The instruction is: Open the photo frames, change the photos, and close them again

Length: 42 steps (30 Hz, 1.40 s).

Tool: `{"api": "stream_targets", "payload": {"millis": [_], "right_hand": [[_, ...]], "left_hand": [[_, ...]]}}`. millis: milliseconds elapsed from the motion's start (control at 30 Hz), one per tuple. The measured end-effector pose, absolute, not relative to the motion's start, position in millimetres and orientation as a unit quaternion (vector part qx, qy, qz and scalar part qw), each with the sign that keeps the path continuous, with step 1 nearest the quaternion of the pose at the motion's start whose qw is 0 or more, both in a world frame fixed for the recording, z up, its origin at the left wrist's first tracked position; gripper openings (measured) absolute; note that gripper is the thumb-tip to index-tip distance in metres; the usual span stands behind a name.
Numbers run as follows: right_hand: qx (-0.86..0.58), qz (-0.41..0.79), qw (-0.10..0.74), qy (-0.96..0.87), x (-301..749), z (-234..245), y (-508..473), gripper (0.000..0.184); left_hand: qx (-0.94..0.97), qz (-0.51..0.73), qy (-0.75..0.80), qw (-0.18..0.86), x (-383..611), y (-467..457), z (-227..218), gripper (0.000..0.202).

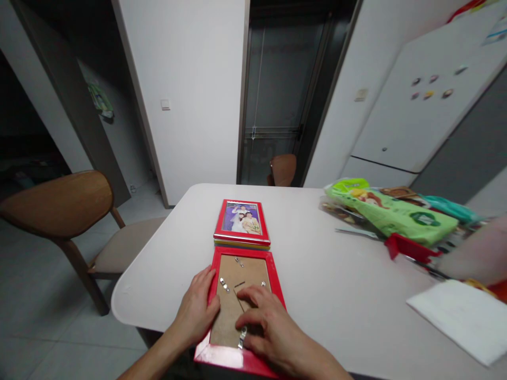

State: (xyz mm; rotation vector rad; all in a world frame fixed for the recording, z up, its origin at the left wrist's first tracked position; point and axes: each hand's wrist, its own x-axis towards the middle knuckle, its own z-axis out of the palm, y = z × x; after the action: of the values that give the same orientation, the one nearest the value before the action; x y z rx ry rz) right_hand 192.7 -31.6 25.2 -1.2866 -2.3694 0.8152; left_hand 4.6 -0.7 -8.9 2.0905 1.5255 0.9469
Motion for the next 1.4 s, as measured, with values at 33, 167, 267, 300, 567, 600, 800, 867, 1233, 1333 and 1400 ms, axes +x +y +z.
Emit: {"api": "stream_targets", "payload": {"millis": [33, 167, 267, 300, 567, 600, 800, 867, 1233, 1333, 1400], "right_hand": [[-0.454, 0.273, 0.165, -0.832, 190.8, 24.5, -33.4, 0.016], [-0.474, 0.233, 0.193, -0.827, 182.2, 18.7, -31.1, 0.01], [-0.502, 0.218, 0.214, -0.809, 180.7, 13.9, -26.2, 0.018], [-0.522, 0.207, 0.22, -0.798, 180.5, 12.3, -24.3, 0.024], [-0.598, 0.158, 0.221, -0.754, 177.0, 11.9, -12.7, 0.04], [-0.599, 0.157, 0.227, -0.752, 177.7, 14.1, -12.4, 0.041], [-0.59, 0.13, 0.258, -0.754, 170.5, 33.9, -15.1, 0.037], [-0.573, 0.136, 0.276, -0.759, 165.9, 40.6, -15.9, 0.035], [-0.706, 0.102, 0.2, -0.671, 227.0, 4.9, -2.8, 0.047], [-0.709, 0.112, 0.189, -0.67, 228.1, -0.6, -3.3, 0.046], [-0.711, 0.122, 0.196, -0.665, 228.2, 0.8, -2.2, 0.045]], "left_hand": [[0.745, 0.337, 0.543, 0.189, 4.7, -0.9, -8.7, 0.05], [0.745, 0.327, 0.55, 0.189, 4.1, -1.2, -9.7, 0.05], [0.746, 0.32, 0.552, 0.191, 3.3, -1.2, -10.7, 0.049], [0.748, 0.318, 0.551, 0.192, 3.2, -1.2, -10.9, 0.049], [0.735, 0.319, 0.558, 0.216, 2.4, -0.2, -8.5, 0.049], [0.733, 0.316, 0.561, 0.22, 2.6, -0.4, -7.6, 0.051], [0.67, 0.397, 0.542, 0.314, 12.0, -2.5, 2.6, 0.044], [0.61, 0.46, 0.524, 0.376, 12.6, 0.3, 6.5, 0.032], [0.511, 0.44, 0.606, 0.422, -87.4, 22.2, 6.1, 0.031], [0.532, 0.409, 0.63, 0.392, -99.1, 23.3, 0.7, 0.029], [0.552, 0.392, 0.644, 0.357, -102.2, 24.7, 0.0, 0.025]]}}
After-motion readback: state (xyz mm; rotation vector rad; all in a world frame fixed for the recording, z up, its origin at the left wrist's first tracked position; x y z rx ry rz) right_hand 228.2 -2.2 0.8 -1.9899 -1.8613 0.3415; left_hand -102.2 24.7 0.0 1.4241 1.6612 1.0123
